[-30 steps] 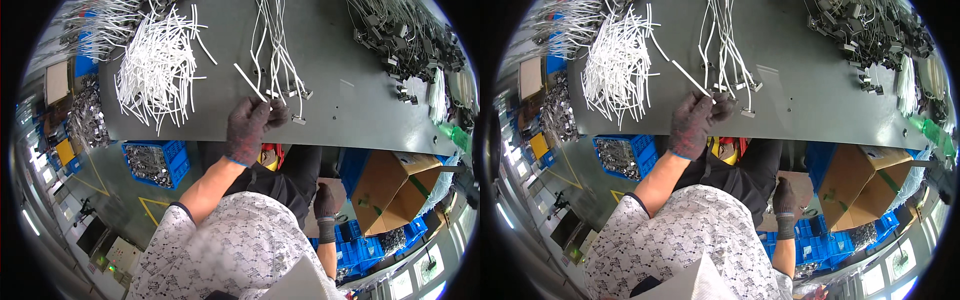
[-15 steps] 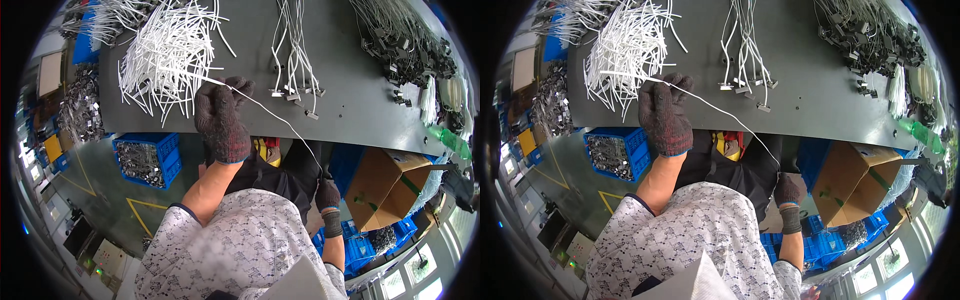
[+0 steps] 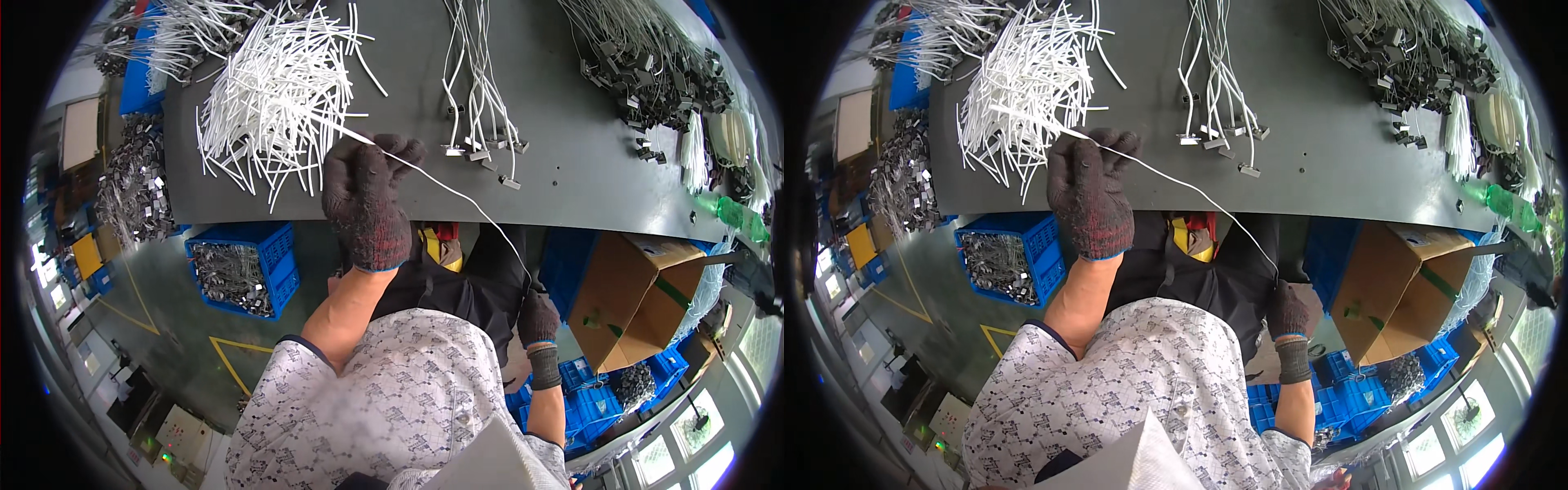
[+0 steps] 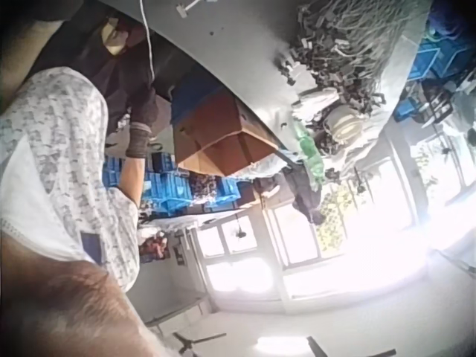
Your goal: Assembling and organizing electronic wiring harnesses at a manufacturing workbench.
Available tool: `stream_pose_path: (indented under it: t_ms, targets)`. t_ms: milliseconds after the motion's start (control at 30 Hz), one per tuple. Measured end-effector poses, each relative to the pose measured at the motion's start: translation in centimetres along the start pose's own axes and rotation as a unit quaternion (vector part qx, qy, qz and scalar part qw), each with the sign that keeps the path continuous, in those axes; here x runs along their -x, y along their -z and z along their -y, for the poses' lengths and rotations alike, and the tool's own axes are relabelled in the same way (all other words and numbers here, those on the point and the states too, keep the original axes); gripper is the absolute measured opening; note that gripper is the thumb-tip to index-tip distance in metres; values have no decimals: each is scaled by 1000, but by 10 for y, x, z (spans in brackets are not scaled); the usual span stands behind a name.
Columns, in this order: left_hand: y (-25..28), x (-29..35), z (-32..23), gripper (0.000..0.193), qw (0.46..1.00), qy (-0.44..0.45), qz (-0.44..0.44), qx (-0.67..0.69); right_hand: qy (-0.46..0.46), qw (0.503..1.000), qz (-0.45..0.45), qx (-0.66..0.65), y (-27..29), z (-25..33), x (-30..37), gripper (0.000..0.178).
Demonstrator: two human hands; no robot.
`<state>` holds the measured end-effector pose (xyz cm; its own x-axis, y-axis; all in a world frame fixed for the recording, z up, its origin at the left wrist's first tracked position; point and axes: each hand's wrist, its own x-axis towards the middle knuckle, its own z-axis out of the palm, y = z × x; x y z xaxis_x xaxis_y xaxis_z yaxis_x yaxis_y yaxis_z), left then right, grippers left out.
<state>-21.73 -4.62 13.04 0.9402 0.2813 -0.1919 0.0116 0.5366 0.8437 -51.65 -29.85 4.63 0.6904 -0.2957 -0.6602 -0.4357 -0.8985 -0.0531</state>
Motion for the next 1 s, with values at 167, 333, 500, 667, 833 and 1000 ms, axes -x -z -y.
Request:
stream_pose_path:
  t_ms: [167, 333, 500, 667, 833, 1000]
  targets:
    - [-1, 5, -3, 16, 962, 138, 192, -140, 29, 999, -27, -3, -17, -24, 9, 29]
    - [-5, 5, 1, 21, 943, 67, 252, -206, 46, 997, -60, -23, 0, -20, 5, 22]
    - [-21, 42, 39, 19, 883, 128, 366, -265, 118, 964, -159, -176, 78, 45, -8, 28]
    - [-14, 66, 57, 17, 868, 112, 395, -277, 121, 826, -168, -525, 129, 107, -47, 47]
    - [-4, 78, 55, 15, 873, 168, 379, -258, 254, 754, -246, -553, 125, 127, -66, 37]
    - [-13, 88, 64, 18, 919, 51, 290, -261, 291, 821, -304, -386, 133, 145, -76, 37]
